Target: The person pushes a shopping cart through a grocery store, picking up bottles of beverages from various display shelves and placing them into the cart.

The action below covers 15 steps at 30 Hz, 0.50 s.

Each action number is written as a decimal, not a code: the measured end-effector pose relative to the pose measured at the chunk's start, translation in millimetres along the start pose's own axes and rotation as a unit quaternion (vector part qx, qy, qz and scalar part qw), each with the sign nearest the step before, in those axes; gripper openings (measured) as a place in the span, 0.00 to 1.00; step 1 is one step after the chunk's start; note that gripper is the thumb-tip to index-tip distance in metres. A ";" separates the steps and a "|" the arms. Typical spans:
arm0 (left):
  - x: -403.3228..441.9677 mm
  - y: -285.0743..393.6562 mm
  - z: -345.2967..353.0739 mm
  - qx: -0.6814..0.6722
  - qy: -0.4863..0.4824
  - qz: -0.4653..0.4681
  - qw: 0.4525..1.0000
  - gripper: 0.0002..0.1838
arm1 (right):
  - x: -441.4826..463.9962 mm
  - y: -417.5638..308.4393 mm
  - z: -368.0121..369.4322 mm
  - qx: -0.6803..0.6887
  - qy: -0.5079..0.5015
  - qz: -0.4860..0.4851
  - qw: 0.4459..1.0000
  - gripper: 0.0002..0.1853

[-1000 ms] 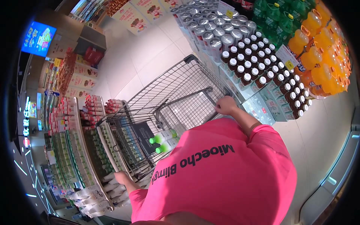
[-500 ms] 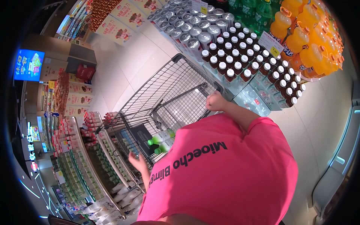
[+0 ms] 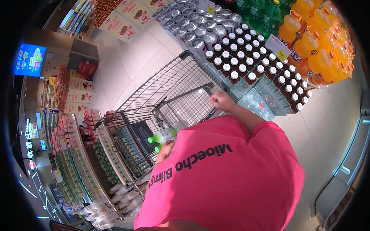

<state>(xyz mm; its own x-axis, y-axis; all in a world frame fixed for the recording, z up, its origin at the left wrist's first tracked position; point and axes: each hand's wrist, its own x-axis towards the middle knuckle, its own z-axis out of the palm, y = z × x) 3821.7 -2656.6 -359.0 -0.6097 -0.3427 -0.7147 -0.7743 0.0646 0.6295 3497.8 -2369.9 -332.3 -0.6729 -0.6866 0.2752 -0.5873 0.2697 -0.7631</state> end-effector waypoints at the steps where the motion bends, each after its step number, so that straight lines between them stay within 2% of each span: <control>1: -0.7 2.8 1.0 0.005 0.007 -0.001 1.000 0.28 | 2.6 -4.6 -2.6 0.027 0.077 -0.001 0.997 0.06; 4: 1.3 1.6 4.1 0.034 0.019 -0.011 0.999 0.28 | 23.8 -13.9 -39.7 -0.155 0.251 0.040 0.955 0.15; 6: 9.7 -6.4 2.8 0.069 0.018 -0.022 0.997 0.27 | 34.9 4.2 -49.5 -0.234 0.321 0.125 0.909 0.20; 9: -4.2 18.3 3.3 0.130 0.031 -0.030 0.991 0.26 | 38.4 42.0 -55.0 -0.296 0.260 0.221 0.892 0.24; 12: -3.6 14.3 5.4 0.159 0.079 -0.010 0.984 0.24 | 40.9 64.3 -53.4 -0.326 0.095 0.333 0.880 0.23; 15: -22.2 41.2 9.7 0.246 0.137 -0.015 0.960 0.22 | 36.9 77.0 -45.9 -0.359 0.043 0.335 0.870 0.24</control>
<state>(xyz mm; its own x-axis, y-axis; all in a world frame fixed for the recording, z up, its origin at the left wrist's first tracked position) 3801.7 -2637.2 -320.1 -0.5703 -0.5799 -0.5818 -0.8184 0.4621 0.3416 3407.1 -2343.5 -354.1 -0.9853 -0.1690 -0.0252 -0.1597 0.9632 -0.2161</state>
